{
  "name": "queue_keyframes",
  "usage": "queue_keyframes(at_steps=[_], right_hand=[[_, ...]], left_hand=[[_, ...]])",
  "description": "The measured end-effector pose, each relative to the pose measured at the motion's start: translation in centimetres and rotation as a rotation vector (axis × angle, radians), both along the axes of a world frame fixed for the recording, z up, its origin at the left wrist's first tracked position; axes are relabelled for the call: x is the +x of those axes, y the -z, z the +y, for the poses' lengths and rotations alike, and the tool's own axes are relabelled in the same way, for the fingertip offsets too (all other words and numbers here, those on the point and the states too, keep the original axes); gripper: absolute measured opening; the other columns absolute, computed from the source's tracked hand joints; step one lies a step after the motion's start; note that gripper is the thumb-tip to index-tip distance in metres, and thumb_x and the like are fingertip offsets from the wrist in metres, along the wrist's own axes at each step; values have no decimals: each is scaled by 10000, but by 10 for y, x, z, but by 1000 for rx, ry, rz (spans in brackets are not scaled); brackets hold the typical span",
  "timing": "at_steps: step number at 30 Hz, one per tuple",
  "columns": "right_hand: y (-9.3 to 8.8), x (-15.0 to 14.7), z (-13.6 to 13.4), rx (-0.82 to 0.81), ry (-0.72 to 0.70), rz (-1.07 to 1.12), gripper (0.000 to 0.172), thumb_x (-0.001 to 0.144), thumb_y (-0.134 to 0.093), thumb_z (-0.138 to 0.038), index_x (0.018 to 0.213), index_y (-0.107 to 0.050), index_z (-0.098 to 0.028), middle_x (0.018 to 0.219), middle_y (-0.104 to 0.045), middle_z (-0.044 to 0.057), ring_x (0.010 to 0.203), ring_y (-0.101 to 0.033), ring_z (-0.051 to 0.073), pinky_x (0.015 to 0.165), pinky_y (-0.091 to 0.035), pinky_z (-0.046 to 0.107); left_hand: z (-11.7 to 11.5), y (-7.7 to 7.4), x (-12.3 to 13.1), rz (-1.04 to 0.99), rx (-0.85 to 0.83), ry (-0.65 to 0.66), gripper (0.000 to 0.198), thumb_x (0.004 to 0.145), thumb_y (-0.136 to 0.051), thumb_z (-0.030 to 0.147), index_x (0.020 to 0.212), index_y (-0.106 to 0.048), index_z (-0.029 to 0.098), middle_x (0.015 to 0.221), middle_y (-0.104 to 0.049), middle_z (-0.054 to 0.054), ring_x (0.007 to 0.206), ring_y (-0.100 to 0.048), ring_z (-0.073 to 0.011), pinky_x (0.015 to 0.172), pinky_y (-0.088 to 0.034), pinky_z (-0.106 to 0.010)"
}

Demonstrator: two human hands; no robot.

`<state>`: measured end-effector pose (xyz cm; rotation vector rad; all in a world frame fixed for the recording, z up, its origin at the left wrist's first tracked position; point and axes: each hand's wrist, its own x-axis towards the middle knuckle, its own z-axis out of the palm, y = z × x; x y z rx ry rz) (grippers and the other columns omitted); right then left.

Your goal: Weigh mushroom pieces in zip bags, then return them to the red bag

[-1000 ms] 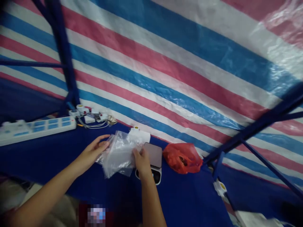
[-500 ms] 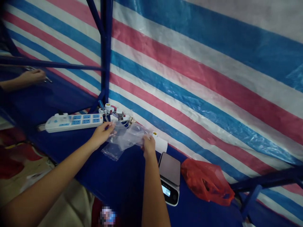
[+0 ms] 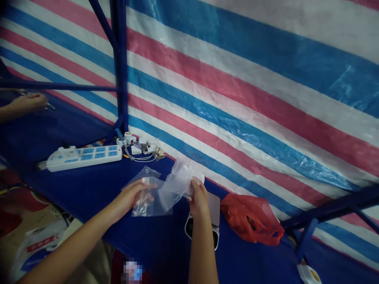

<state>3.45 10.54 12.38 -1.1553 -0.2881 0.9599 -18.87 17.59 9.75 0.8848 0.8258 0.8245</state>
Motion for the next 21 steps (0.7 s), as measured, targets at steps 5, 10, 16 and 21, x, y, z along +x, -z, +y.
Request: queue_keyframes(at_steps=[5,10,16,21], right_hand=[[4,9,-17,59,20,74,385,583,-887,-304,875,-675,-167,632,-595,-50,422,-423,39,308,-234,131],[7,15,-31,52,91,94,339,620,-859,-307,864,-664,-176,581,-576,-56,386,-390,43,300,-227,134],[14,6,-40,48,146,71,394,614,-876,-326,908,-656,-180,655,-640,-44,444,-507,66,332,-299,140],[16,-14,-39,101,112,128,463,613,-903,-358,976,-673,-186,739,-684,-31,504,-554,74,353,-322,150]], left_hand=[[7,8,1,370,252,-86,205,807,-527,399,880,-504,209,895,-696,-48,679,-718,-222,572,-574,-335],[48,7,-3,713,386,-301,197,789,-553,353,924,-482,227,844,-651,-61,876,-709,-283,768,-557,-384],[38,10,-21,1204,546,-347,609,795,-575,369,1322,-469,84,1159,-619,-315,1161,-572,-515,909,-442,-657],[0,6,-12,1022,764,-417,620,896,-453,558,1332,-495,119,1225,-589,-249,1179,-576,-418,978,-477,-590]])
